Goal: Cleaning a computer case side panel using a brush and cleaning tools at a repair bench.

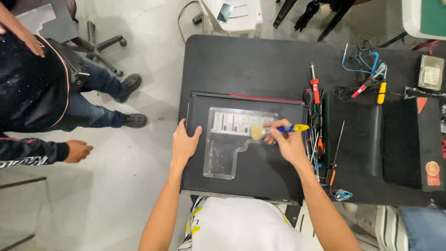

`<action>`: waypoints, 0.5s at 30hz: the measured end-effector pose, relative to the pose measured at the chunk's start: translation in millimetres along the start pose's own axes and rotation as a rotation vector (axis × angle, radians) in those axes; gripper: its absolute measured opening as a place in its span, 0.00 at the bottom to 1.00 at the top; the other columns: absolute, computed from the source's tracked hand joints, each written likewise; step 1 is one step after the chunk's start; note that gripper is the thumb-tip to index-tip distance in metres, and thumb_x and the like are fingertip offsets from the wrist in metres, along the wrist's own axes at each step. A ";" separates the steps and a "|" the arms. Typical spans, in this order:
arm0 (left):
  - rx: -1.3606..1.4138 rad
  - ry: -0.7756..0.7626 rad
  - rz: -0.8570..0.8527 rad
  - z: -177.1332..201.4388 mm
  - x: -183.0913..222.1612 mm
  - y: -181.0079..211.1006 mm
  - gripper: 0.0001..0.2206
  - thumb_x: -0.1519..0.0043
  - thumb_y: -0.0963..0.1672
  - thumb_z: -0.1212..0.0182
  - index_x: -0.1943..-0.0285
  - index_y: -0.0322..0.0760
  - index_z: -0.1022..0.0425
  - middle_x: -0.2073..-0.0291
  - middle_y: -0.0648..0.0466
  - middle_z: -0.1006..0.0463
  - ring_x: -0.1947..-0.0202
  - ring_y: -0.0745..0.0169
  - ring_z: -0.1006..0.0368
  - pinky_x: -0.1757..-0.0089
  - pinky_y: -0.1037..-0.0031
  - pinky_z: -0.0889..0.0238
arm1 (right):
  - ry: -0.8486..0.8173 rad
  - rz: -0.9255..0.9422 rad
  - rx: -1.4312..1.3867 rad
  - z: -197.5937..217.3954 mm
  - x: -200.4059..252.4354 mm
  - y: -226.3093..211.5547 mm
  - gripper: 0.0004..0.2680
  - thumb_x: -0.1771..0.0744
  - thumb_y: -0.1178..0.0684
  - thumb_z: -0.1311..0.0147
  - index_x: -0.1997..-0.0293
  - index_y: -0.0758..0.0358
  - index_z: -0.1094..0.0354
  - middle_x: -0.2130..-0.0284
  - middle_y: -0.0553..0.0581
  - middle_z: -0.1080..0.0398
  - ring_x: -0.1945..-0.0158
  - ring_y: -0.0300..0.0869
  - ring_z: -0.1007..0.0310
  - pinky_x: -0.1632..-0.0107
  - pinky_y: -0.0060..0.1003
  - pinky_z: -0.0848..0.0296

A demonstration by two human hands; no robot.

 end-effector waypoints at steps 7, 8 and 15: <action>0.025 0.133 -0.017 -2.4 -7.2 -10.8 0.27 0.32 0.53 0.41 0.33 0.26 0.31 0.47 0.32 0.22 0.45 0.34 0.25 0.52 0.53 0.26 | -0.093 0.084 0.080 -0.9 -11.3 -13.6 0.01 0.32 0.61 0.44 0.63 0.64 0.28 0.79 0.60 0.25 0.81 0.40 0.25 0.73 0.30 0.26; 0.028 0.132 -0.014 -3.3 -4.3 -7.1 0.27 0.32 0.53 0.41 0.33 0.26 0.31 0.47 0.32 0.22 0.45 0.34 0.25 0.52 0.53 0.26 | -0.096 0.082 0.082 0.7 -13.4 -11.0 0.01 0.32 0.61 0.44 0.63 0.64 0.28 0.79 0.60 0.25 0.81 0.40 0.25 0.73 0.30 0.26; 0.045 0.111 -0.029 -0.7 -5.9 -8.8 0.27 0.32 0.54 0.42 0.34 0.28 0.31 0.48 0.33 0.22 0.46 0.34 0.25 0.52 0.53 0.25 | -0.163 0.042 0.002 -19.5 4.1 3.4 0.04 0.34 0.59 0.41 0.70 0.65 0.27 0.88 0.57 0.29 0.88 0.37 0.32 0.79 0.28 0.32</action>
Point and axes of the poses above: each hand's wrist, its own x-axis away from the middle knuckle, its own z-axis out of the back of the hand, y = z × x, the point moved 6 cm from there along -x, towards the middle knuckle
